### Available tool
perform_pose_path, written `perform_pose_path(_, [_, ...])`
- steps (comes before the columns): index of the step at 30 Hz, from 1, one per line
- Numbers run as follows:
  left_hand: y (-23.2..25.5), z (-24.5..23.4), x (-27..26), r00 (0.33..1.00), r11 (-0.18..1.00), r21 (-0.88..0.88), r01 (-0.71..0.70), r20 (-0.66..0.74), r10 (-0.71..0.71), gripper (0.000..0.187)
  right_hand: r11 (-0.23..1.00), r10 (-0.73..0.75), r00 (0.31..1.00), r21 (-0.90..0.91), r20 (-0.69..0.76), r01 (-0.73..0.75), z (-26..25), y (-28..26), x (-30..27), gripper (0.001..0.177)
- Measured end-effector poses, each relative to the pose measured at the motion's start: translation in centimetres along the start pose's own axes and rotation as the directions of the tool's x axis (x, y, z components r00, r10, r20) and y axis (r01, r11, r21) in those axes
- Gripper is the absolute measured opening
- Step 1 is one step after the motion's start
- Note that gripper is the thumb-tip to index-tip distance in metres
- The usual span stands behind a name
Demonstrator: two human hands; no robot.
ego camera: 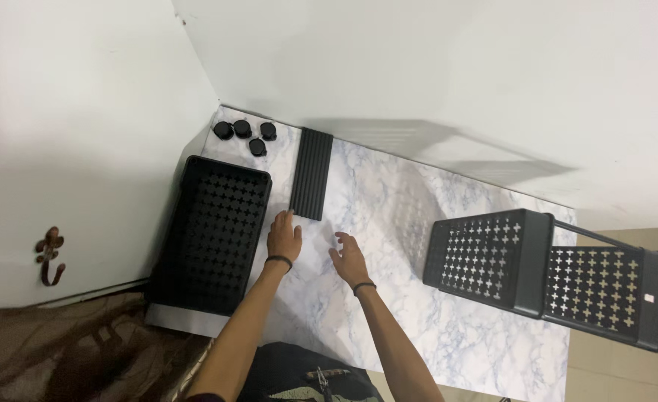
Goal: The person assembles a black plastic shelving unit by inserting multiple vertical rods into side panels on a marble-patterned table. The person repeatedly picks up rods and fits them into slots, then adjusts the frame orientation to continue assembly.
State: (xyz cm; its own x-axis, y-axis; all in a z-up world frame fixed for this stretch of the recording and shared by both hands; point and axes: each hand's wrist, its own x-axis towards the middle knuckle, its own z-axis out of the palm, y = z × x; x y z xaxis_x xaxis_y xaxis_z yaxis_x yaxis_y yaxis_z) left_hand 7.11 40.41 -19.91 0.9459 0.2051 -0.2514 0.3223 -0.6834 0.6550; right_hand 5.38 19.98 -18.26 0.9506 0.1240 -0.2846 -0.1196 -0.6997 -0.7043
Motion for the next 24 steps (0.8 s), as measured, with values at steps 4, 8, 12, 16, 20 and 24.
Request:
perform_pose_path(4, [0.5,0.4,3.4,0.998,0.998,-0.001,0.058,-0.037,-0.058,0.051,0.999,0.017,0.999,0.031,-0.047,-0.016,0.5,1.3,0.8,0.045])
perform_pose_path(8, [1.2,0.5,5.8,0.993,0.997,0.005,0.080,-0.083,-0.079,0.049,0.999,0.022,0.997,0.040,-0.073,-0.020,1.1,1.6,1.8,0.045])
perform_pose_path(12, [1.2,0.6,7.4,0.987,0.992,0.005,0.126,-0.102,-0.125,0.041,0.997,0.060,0.993,0.057,-0.097,-0.054,1.5,0.8,3.4,0.043])
perform_pose_path(16, [0.8,0.9,8.3,0.982,0.989,-0.017,0.150,-0.115,-0.151,0.036,0.991,0.110,0.991,0.083,-0.080,-0.103,1.8,-0.1,4.7,0.042])
perform_pose_path(20, [1.1,0.7,8.5,0.982,0.987,0.009,0.158,-0.104,-0.156,0.033,0.994,0.089,0.993,0.066,-0.082,-0.084,2.0,-0.1,5.2,0.042])
perform_pose_path(24, [1.9,0.5,8.9,0.985,0.977,0.129,0.172,-0.042,-0.168,0.045,0.993,0.097,0.992,0.074,-0.083,-0.091,2.3,0.3,5.4,0.042])
